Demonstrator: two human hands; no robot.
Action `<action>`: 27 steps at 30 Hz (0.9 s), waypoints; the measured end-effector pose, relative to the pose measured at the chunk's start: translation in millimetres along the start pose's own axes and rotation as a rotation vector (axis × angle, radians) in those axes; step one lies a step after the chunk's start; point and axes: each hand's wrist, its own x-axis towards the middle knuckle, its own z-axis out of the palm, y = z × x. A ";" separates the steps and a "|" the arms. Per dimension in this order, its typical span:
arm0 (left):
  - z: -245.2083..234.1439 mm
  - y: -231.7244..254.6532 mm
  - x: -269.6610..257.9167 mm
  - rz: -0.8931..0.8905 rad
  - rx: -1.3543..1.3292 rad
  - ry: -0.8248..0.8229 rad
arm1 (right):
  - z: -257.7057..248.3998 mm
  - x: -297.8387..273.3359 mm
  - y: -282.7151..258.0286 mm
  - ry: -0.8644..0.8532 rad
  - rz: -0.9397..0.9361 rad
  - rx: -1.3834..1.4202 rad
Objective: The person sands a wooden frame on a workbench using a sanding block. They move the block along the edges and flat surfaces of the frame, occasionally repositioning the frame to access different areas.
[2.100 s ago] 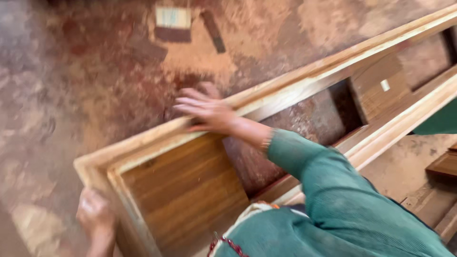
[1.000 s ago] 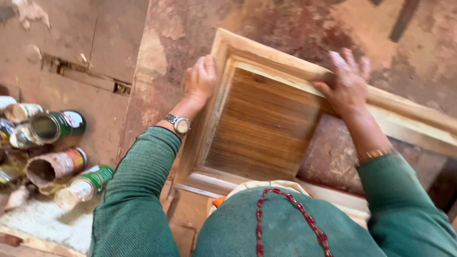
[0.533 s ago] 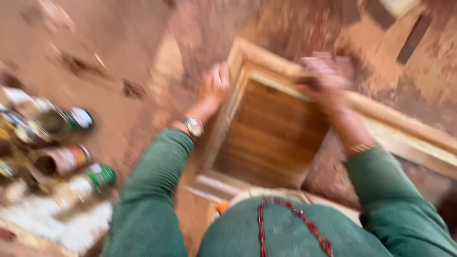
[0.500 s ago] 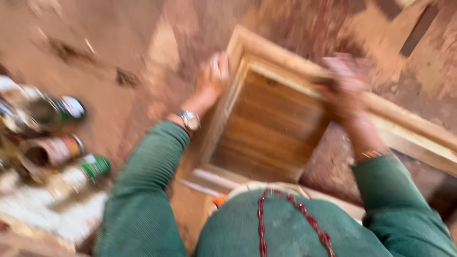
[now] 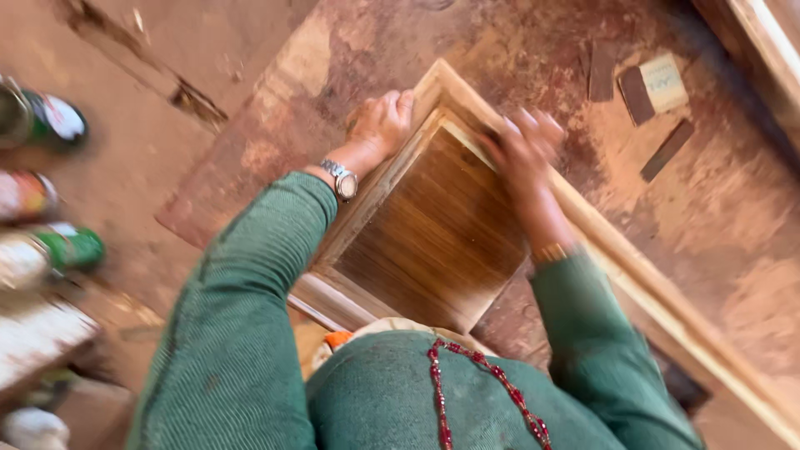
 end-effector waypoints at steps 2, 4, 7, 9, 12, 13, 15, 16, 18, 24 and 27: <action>11.9 -10.4 -4.8 -0.040 -0.014 -0.020 | -40.4 -54.5 15.3 -0.030 0.069 -0.140; 27.2 -14.2 -3.8 -0.226 -0.016 -0.092 | -69.8 -84.2 34.7 -0.182 0.144 -0.229; 33.3 -20.3 1.7 -0.201 -0.052 -0.032 | -48.6 -64.9 33.5 -0.038 -0.037 -0.117; 28.1 -14.9 1.1 0.035 0.008 0.023 | -8.5 -15.0 12.4 0.004 -0.136 -0.129; 12.8 -2.7 -8.8 -0.128 -0.014 0.062 | 35.9 50.8 -28.1 -0.064 -0.100 -0.081; 9.1 1.5 -13.3 -0.187 -0.011 0.032 | 38.6 57.7 -36.4 -0.044 -0.119 -0.072; 0.4 5.8 -8.1 -0.224 -0.008 -0.006 | 28.4 56.7 -37.0 -0.047 -0.092 -0.052; -3.5 4.1 3.3 -0.201 -0.006 -0.015 | 18.8 49.5 -28.6 -0.070 -0.046 -0.041; 8.0 -2.6 1.0 -0.203 -0.011 -0.035 | -19.8 -6.8 -6.1 -0.051 -0.059 -0.054; 65.0 -27.8 -1.9 -0.102 -0.042 -0.081 | -61.0 -88.0 34.9 -0.124 0.063 -0.081; 47.6 -25.0 10.6 0.059 0.069 0.035 | 4.8 -2.6 2.3 -0.197 0.092 -0.039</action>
